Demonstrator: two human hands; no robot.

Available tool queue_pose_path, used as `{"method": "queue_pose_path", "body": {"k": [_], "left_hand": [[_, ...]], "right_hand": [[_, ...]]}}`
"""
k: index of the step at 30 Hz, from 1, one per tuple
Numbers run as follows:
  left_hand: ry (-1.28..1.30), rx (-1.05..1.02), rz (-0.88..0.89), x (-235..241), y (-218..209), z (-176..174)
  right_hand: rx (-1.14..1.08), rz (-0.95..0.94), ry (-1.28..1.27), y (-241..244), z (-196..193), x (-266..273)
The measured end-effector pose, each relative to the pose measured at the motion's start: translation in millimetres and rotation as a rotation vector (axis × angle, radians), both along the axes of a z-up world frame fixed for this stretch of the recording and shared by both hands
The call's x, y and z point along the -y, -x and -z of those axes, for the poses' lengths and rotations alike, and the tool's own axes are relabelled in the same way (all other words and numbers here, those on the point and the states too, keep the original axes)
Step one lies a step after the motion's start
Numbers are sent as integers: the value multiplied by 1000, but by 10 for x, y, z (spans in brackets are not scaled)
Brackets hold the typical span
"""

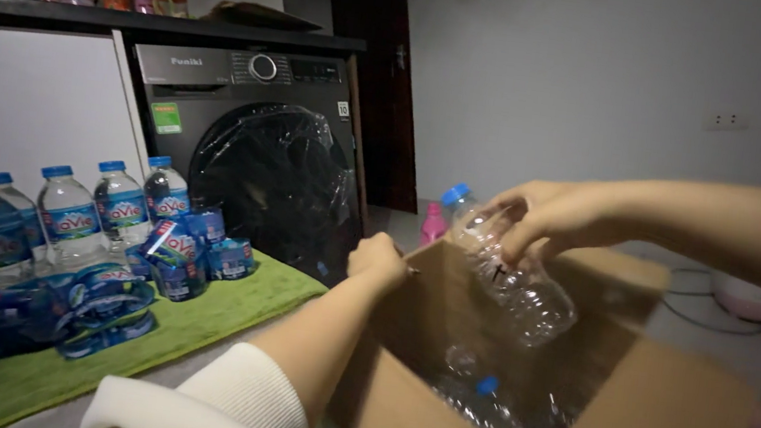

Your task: The person fills a plastic water bottle from a large water dispenser, then places it on a surface. They pick up another bottle, remove its label, and place it back on the surface. The person repeats the process of filling a bottle from the dispenser.

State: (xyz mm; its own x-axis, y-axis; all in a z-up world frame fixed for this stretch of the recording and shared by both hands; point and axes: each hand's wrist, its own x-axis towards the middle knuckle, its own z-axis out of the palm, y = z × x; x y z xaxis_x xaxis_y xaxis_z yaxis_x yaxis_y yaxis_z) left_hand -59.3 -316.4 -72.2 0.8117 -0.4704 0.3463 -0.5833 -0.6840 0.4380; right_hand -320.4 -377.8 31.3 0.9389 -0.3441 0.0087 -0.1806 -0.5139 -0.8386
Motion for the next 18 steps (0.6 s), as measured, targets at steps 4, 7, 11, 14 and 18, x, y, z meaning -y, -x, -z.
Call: {"method": "queue_pose_path", "body": {"k": [4,7,11,14,18], "left_hand": [[-71,21,4,45,-338,95],[-102,34,-18,191,-869,388],[-279,128,95,158,-1012,578],[-294,115,138,-55,-524,341],[-72,19,202,-280,-170,-15]], "right_hand": [[32,-24,2,-287,156,332],[75,-3,-51,-392,230,382],[79,4,-129,-574,342,459],[132,-14,-218,-697,367,478],[177,-65,-214,-685,248,26]]}}
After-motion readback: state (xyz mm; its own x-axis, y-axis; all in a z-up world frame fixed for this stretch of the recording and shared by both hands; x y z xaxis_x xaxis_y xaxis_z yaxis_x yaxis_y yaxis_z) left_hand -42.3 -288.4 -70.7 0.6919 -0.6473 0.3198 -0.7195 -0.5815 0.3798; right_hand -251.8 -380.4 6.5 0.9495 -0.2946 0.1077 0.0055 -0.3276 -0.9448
